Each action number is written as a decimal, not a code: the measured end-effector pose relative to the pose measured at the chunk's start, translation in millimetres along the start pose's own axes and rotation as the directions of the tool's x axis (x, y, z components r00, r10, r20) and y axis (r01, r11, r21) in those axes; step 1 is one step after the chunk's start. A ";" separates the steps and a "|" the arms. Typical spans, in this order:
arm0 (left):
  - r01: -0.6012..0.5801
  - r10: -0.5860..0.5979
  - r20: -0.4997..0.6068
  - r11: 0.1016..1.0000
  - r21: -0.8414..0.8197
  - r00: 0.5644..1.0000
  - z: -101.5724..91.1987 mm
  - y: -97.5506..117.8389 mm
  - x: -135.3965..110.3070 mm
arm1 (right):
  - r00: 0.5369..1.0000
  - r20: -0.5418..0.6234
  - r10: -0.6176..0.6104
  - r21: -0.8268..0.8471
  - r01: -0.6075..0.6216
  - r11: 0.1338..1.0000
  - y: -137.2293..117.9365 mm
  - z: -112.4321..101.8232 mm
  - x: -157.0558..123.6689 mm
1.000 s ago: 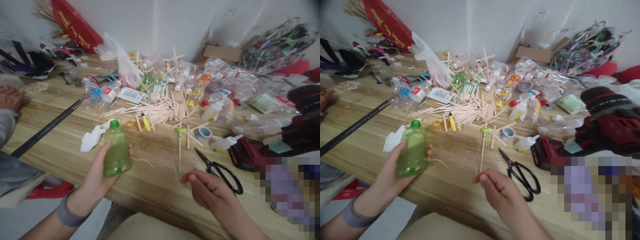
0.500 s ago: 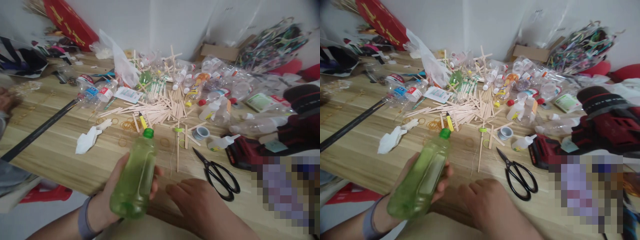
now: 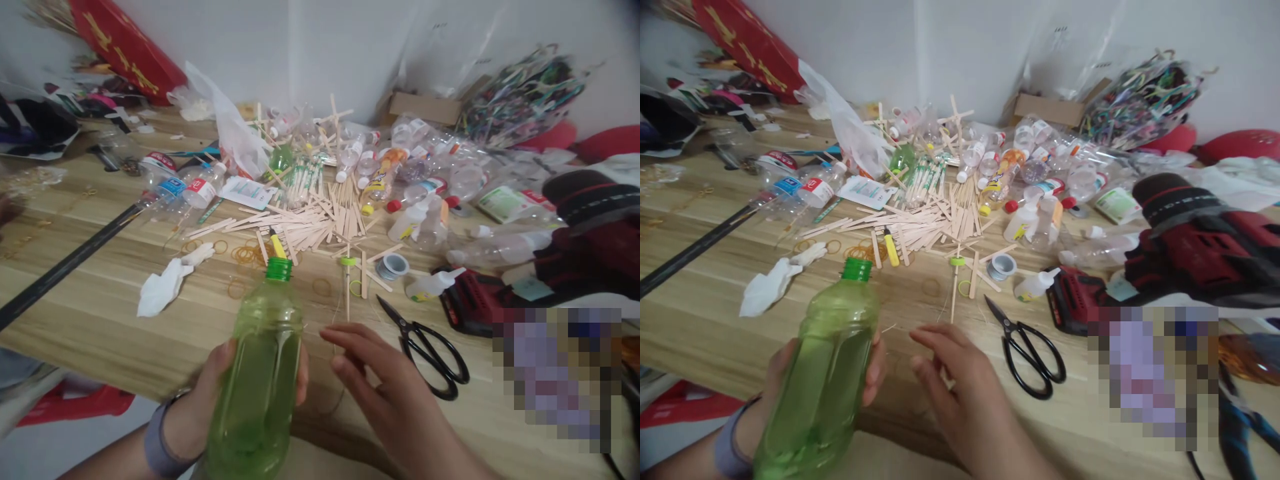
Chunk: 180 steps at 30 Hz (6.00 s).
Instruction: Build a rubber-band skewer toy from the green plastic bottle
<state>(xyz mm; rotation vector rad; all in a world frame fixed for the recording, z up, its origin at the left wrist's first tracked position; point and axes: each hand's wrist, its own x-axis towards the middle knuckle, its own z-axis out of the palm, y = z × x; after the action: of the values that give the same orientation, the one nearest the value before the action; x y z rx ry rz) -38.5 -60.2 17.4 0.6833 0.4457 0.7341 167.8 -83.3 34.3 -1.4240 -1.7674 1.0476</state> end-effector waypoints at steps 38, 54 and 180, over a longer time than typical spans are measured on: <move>0.031 0.488 0.007 -0.070 0.997 0.873 -17.9 -1.0 2.2 | 0.882 -0.189 -0.431 -0.597 0.246 0.764 -45.2 -73.4 -1.1; 0.067 0.393 -0.088 0.067 0.995 0.915 -4.6 3.9 4.4 | 0.915 0.050 -0.401 -0.654 0.334 0.679 -44.8 -57.6 9.5; -0.125 0.392 0.613 -0.766 0.630 0.686 -32.5 27.8 46.8 | 0.939 -0.325 -0.113 -0.714 -0.165 0.681 -30.4 -115.4 98.6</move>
<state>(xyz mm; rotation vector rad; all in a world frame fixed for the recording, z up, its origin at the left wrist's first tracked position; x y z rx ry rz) -39.1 2.5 7.9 3.1012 1.0743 1.0133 230.5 32.2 116.2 -1.9547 -1.9783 0.0006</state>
